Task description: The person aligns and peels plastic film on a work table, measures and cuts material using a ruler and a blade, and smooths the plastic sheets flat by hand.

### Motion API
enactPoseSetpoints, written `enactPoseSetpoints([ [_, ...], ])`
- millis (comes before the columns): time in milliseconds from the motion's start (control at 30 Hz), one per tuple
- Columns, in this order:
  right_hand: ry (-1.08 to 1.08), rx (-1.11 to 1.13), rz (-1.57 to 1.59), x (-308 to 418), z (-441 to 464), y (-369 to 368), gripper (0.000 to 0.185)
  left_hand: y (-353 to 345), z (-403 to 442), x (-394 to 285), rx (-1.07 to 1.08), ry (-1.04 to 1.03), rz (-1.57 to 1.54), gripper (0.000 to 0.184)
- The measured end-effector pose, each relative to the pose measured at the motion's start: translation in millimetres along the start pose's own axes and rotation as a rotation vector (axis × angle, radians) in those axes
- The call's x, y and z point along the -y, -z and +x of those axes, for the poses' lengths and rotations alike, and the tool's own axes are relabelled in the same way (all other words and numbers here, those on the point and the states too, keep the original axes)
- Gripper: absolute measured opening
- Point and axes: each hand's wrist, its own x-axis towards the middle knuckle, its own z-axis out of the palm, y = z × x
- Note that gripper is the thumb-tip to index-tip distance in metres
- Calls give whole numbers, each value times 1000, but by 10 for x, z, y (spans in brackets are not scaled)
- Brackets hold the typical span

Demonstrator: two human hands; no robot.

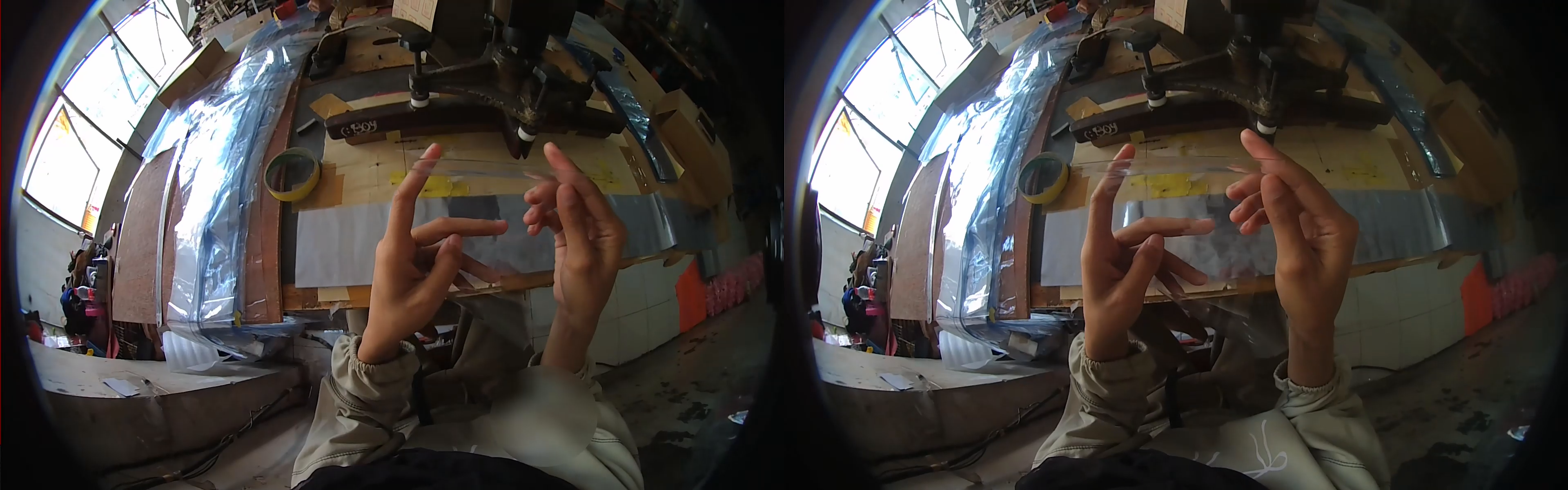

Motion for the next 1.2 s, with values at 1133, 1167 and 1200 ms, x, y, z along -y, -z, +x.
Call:
enactPoseSetpoints([
  [1133, 232, -26, 32, 250, 417, -286, 30, -75, 560, -480, -312, -266, 185, 29],
  [1167, 229, -26, 14, 243, 416, -286, 30, -68, 556, -481, -311, -265, 193, 29],
  [1200, 226, -29, 9, 234, 419, -289, 30, -53, 551, -477, -304, -257, 206, 29],
])
